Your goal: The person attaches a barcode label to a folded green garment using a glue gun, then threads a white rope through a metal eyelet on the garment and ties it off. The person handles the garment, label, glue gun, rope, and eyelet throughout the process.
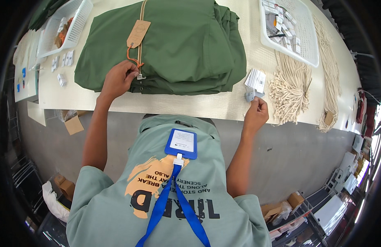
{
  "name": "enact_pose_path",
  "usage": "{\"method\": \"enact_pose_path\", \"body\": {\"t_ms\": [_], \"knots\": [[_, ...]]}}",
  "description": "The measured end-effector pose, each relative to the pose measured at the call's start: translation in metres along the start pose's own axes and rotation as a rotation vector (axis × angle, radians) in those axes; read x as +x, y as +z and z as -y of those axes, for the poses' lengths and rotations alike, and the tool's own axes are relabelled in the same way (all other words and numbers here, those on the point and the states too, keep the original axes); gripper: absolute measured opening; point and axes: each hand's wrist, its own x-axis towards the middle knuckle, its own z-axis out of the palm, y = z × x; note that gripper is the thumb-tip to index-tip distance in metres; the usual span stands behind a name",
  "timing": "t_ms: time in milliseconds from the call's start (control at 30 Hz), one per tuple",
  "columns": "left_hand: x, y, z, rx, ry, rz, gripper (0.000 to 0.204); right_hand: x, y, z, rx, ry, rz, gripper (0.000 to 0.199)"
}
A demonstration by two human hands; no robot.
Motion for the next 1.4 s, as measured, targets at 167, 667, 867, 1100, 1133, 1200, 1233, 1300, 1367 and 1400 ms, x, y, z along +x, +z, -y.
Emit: {"method": "enact_pose_path", "body": {"t_ms": [167,667,867,1100,1133,1200,1233,1300,1367,1400], "knots": [[0.031,-0.010,0.014,-0.014,-0.056,0.274,0.007,-0.033,0.007,0.009,-0.008,0.053,-0.056,0.020],[0.041,0.000,0.021,-0.087,0.093,0.263,0.006,0.053,-0.005,0.050,-0.051,-0.021,-0.159,0.016],[0.034,0.013,0.021,-0.098,-0.037,0.196,0.006,0.247,-0.030,0.067,-0.083,-0.263,-0.215,0.020],[0.027,0.024,0.002,-0.047,-0.185,0.122,0.005,0.427,0.007,0.029,-0.596,-0.181,0.347,0.028],[0.020,0.026,-0.002,-0.022,-0.234,0.081,0.004,0.434,0.022,0.022,-0.770,-0.193,0.420,0.032],[0.009,0.031,-0.008,-0.032,-0.340,-0.007,0.002,0.438,0.046,0.011,-1.051,-0.238,0.474,0.049],[0.003,0.035,-0.010,-0.072,-0.387,-0.083,0.003,0.441,0.052,0.008,-1.090,-0.212,0.528,0.051],[-0.011,0.043,-0.017,-0.119,-0.331,-0.284,0.007,0.439,0.064,0.006,-1.129,-0.197,0.614,0.055],[-0.021,0.045,-0.028,-0.091,-0.416,-0.440,0.017,0.439,0.068,0.008,-1.121,-0.218,0.627,0.054],[-0.024,0.043,-0.036,0.075,-0.446,-0.444,0.020,0.440,0.069,0.009,-1.101,-0.138,0.649,0.053]]}}
